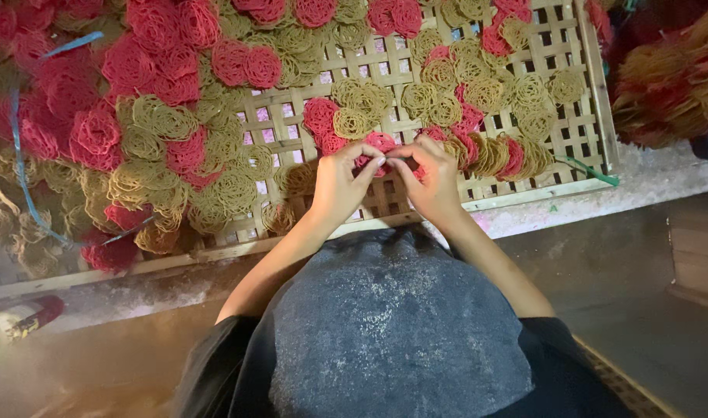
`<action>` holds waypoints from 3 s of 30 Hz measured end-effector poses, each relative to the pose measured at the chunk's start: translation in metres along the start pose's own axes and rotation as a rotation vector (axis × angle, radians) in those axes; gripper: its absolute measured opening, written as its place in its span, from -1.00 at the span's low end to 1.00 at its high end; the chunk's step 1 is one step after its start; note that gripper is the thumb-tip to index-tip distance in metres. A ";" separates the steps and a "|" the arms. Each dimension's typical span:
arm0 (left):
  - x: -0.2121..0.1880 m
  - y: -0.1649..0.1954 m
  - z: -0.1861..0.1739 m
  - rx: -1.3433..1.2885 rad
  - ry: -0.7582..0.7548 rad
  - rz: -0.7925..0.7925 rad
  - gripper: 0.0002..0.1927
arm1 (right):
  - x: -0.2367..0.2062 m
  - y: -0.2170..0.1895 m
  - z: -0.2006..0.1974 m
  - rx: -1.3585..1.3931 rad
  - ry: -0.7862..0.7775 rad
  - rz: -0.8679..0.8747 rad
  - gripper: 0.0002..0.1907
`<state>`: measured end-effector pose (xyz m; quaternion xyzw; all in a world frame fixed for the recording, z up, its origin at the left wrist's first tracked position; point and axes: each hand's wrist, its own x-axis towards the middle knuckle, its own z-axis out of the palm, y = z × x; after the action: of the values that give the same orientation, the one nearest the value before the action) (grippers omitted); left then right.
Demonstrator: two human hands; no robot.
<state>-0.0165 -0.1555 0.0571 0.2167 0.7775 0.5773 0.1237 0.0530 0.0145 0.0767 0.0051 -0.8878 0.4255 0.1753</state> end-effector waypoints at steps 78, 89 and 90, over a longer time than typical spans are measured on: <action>-0.003 -0.023 0.004 -0.290 -0.106 -0.091 -0.41 | -0.010 0.003 0.003 -0.306 0.050 -0.191 -0.67; 0.010 -0.033 0.008 -0.356 -0.025 -0.119 -0.72 | -0.009 -0.001 0.008 -0.249 0.120 -0.182 -0.70; 0.010 -0.029 0.007 -0.324 -0.002 -0.123 -0.76 | -0.010 -0.001 0.007 -0.247 0.103 -0.181 -0.69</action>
<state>-0.0277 -0.1522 0.0276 0.1465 0.6859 0.6862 0.1929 0.0606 0.0069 0.0705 0.0415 -0.9191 0.2954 0.2576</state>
